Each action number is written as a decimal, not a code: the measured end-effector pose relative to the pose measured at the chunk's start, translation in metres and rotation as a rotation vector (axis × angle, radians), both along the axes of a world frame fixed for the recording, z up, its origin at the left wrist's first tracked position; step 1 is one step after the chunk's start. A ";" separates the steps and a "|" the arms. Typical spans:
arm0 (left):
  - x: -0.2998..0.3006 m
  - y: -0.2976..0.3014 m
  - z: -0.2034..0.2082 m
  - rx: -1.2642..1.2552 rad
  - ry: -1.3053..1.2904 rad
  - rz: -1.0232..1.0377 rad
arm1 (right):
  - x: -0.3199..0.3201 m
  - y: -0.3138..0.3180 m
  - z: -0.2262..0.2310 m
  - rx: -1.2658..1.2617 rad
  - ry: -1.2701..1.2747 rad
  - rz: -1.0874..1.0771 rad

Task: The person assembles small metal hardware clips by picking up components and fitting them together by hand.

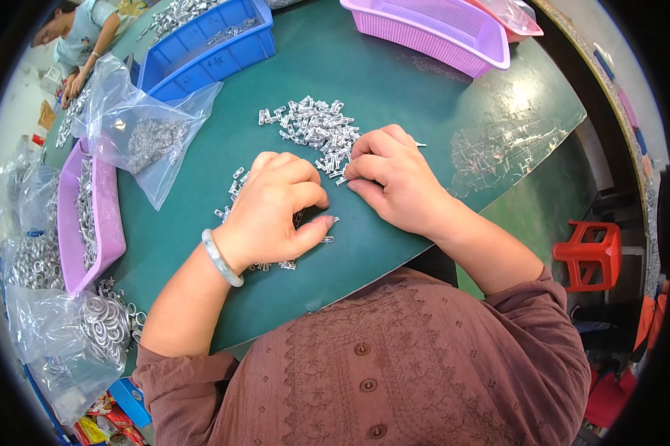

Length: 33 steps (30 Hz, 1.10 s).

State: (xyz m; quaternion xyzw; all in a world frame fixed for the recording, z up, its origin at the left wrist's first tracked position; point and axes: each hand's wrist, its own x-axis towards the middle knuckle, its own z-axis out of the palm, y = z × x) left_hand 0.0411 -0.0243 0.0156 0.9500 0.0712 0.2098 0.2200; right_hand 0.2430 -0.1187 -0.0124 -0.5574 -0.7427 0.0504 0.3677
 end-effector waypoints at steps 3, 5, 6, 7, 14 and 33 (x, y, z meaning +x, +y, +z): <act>0.001 0.001 -0.002 0.010 0.020 0.063 | 0.001 0.000 0.000 -0.001 0.010 0.016; 0.002 0.001 -0.003 0.036 -0.010 0.102 | 0.000 0.000 0.001 0.004 0.016 0.035; 0.002 0.001 -0.003 0.036 -0.010 0.102 | 0.000 0.000 0.001 0.010 0.021 0.055; 0.002 0.000 -0.003 0.030 -0.015 0.110 | 0.000 0.000 0.002 0.009 0.022 0.055; 0.005 -0.004 -0.004 0.032 0.019 0.132 | -0.005 -0.002 0.005 0.062 0.015 0.114; 0.007 -0.004 -0.008 0.059 -0.136 0.129 | -0.002 -0.003 0.004 0.079 0.036 0.146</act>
